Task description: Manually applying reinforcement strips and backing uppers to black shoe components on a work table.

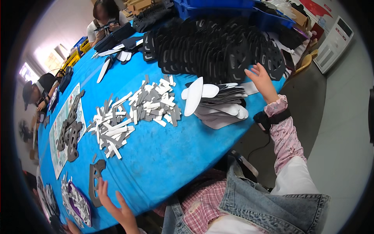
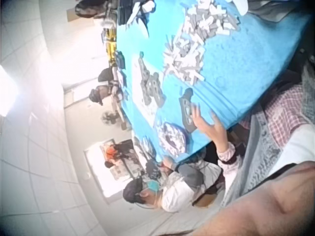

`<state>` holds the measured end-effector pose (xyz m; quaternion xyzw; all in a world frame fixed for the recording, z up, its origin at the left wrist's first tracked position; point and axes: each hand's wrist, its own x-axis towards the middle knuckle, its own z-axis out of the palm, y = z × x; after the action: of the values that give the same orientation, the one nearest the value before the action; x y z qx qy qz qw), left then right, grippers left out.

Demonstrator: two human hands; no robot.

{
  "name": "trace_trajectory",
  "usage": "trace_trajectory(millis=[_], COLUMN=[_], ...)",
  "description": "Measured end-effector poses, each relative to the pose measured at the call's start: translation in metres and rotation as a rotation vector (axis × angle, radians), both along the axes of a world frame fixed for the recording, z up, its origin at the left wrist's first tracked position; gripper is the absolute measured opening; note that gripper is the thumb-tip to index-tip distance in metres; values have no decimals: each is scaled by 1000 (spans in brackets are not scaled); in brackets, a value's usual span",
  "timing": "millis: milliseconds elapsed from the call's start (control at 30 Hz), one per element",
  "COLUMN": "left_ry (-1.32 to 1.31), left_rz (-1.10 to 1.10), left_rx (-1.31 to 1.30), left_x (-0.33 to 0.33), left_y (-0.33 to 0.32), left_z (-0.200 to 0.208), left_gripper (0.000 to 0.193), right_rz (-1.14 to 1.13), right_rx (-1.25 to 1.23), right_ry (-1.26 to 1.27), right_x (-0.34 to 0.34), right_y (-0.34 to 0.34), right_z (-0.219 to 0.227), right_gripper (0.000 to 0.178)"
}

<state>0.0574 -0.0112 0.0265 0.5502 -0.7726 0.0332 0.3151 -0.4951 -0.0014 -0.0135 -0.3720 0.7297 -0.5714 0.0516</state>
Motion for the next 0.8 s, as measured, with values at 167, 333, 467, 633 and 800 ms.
trace_trajectory(millis=[167, 333, 467, 633, 800], left_ry=[-212, -153, -272, -217, 95], left_rz=[228, 339, 405, 459, -28], left_rx=[63, 340, 239, 272, 641], left_x=[89, 89, 99, 96, 45], left_y=[-30, -32, -27, -20, 4], left_z=[-30, -29, -34, -20, 37], left_gripper=[48, 69, 75, 66, 58], right_rz=[459, 286, 323, 484, 972], right_rx=[292, 253, 102, -73, 38], right_ry=[-109, 242, 420, 549, 411], right_x=[2, 5, 69, 152, 233], right_y=[0, 13, 4, 5, 19], right_z=[11, 26, 56, 79, 64], right_gripper=[47, 39, 35, 28, 46])
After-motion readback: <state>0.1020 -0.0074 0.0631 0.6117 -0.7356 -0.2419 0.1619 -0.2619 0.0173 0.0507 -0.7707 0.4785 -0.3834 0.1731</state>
